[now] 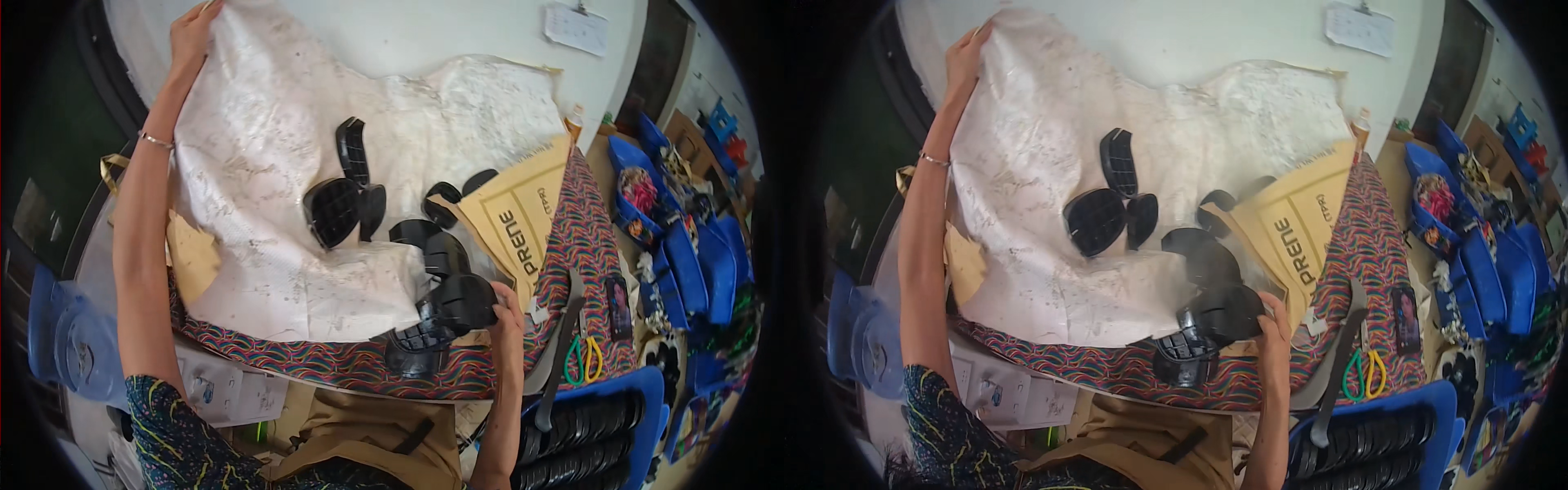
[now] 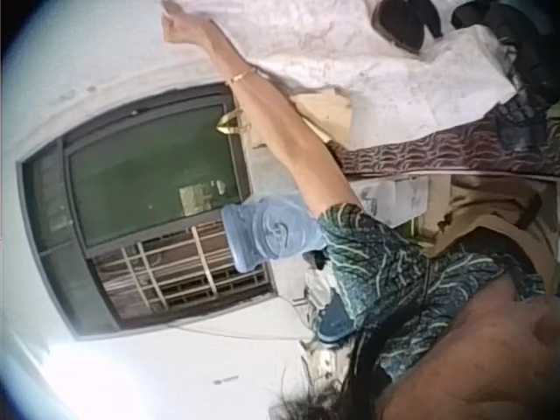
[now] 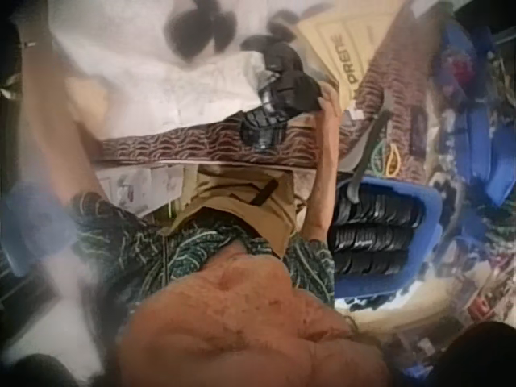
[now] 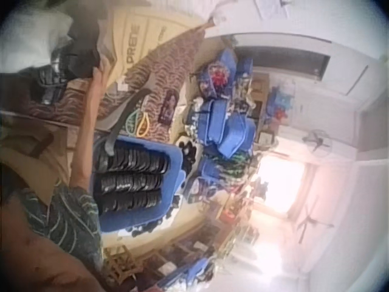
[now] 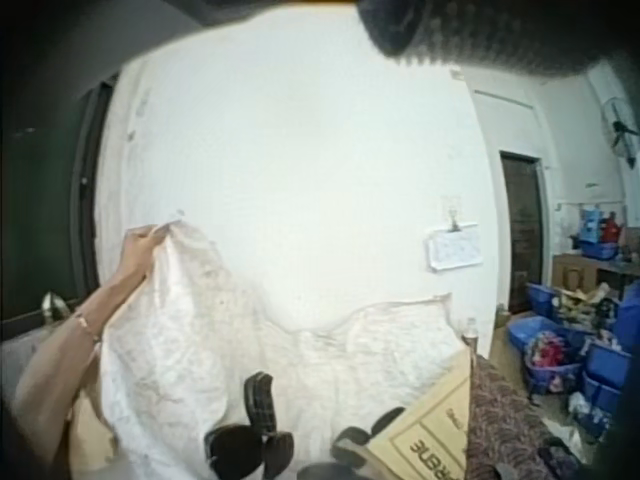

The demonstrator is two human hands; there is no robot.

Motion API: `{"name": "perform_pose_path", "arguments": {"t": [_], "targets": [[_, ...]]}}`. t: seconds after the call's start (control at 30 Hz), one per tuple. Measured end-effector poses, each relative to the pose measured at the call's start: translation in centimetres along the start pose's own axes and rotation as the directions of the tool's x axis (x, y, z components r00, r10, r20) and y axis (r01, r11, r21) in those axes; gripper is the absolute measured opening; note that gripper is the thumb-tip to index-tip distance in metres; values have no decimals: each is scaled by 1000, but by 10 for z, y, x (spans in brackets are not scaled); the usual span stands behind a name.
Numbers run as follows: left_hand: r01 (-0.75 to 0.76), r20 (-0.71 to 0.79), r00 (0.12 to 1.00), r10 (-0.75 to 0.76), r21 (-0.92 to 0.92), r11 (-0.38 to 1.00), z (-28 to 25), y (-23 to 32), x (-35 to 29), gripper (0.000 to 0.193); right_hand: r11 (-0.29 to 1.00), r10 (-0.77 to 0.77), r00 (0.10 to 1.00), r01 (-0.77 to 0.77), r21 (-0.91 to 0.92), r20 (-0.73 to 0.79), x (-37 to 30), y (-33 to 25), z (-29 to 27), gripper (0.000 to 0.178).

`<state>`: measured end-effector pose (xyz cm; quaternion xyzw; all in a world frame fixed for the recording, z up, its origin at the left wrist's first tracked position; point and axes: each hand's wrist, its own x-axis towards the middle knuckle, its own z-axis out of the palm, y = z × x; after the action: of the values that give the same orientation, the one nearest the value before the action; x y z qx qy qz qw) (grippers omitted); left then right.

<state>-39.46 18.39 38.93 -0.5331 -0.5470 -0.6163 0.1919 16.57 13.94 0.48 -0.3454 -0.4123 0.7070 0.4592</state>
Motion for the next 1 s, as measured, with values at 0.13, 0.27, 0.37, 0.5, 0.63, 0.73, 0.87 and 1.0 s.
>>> {"name": "perform_pose_path", "arguments": {"t": [0.13, 0.27, 0.37, 0.5, 0.63, 0.73, 0.87, 1.0], "targets": [[27, -20, 999, -30, -103, 994, 18, 51, -12, 21, 148, -666, 736, 287, -947, 119, 1, -18, 30, 50], [-22, -30, 999, 17, -158, 987, 34, 96, -28, 25, 318, -691, 673, 610, -725, 264, 18, -45, 67, 34], [-23, 66, 997, 39, -220, 975, 42, 108, -30, 23, 230, -684, 504, 835, -499, 527, 40, -73, 150, 42], [14, 70, 998, 0, -201, 979, 39, 139, -37, 22, 209, -698, 426, 890, -406, 575, 51, -58, 237, 65], [-45, 97, 994, 58, -135, 990, 28, 116, -30, 24, 302, -690, 487, 866, -399, 535, 56, -32, 249, 52], [-37, -15, 999, 37, -44, 998, -3, 62, -23, 27, 415, -698, 546, 836, -359, 464, 45, -35, 210, 33], [98, -142, 981, -129, -210, 973, -36, -2, -5, 24, 867, -462, 852, 492, -78, 245, 31, -45, 145, 25], [-36, -97, 995, 26, -95, 995, 19, 21, -30, 23, 789, -486, 815, 564, -242, 315, 36, -56, 159, 32]]}}
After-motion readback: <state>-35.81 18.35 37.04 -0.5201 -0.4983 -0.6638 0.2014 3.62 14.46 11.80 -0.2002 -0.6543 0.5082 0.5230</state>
